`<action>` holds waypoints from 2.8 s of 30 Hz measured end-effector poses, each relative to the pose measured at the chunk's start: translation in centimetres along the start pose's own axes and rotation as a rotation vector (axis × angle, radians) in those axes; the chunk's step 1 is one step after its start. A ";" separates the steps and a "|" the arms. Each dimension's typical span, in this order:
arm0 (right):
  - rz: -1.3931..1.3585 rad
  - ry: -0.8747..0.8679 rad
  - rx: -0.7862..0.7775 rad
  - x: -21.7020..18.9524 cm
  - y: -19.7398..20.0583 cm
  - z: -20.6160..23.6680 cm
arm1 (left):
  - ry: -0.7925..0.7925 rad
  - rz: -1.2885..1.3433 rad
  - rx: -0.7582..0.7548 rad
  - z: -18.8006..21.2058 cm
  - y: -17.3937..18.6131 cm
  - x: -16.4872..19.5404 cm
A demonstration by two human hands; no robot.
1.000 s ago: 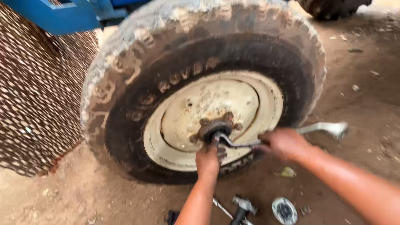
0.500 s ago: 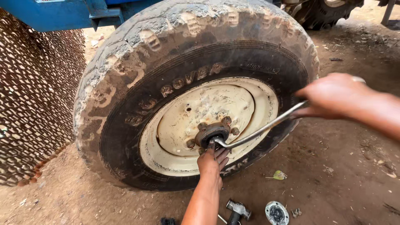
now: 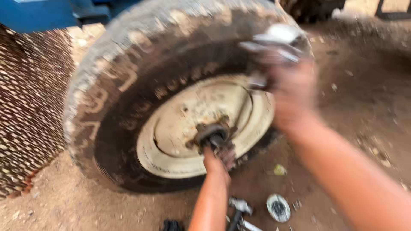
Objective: The person removes a cotter pin and nuts from a wheel hub using pliers and a wrench. They tap the hub assembly with a hammer and a metal punch, then use the wrench to further loosen and manipulate the hub components.
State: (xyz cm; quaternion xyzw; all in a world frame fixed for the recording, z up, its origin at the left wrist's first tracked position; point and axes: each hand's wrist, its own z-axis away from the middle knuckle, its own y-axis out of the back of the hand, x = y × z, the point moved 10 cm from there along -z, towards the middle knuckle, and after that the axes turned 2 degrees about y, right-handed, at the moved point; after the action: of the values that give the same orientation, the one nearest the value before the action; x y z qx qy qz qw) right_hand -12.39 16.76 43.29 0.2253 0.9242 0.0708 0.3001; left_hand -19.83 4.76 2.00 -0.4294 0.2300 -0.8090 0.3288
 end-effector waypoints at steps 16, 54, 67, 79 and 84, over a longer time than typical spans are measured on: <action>0.381 -0.369 -0.455 2.0 -15.9 8.4 | -0.133 0.257 -0.527 -1.9 -1.2 0.0; -0.128 -0.405 -0.038 14.7 -5.8 8.5 | 0.048 0.088 -0.171 -1.7 -0.8 0.8; 0.455 -0.338 -0.335 9.8 -3.7 16.7 | -0.349 -0.504 0.369 2.3 0.5 5.7; 0.267 -1.539 -0.288 23.7 -9.3 58.3 | -0.080 0.447 -0.352 -1.1 -3.1 0.0; 0.184 -1.707 -0.359 20.4 -10.5 63.1 | -0.397 -0.752 0.316 1.6 1.2 5.2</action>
State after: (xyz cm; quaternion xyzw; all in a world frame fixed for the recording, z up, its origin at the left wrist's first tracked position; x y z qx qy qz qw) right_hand 6.06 16.52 -21.26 0.2242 0.3374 0.0462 0.9131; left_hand -20.25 0.06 4.86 -0.5747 -0.1357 -0.7993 0.1111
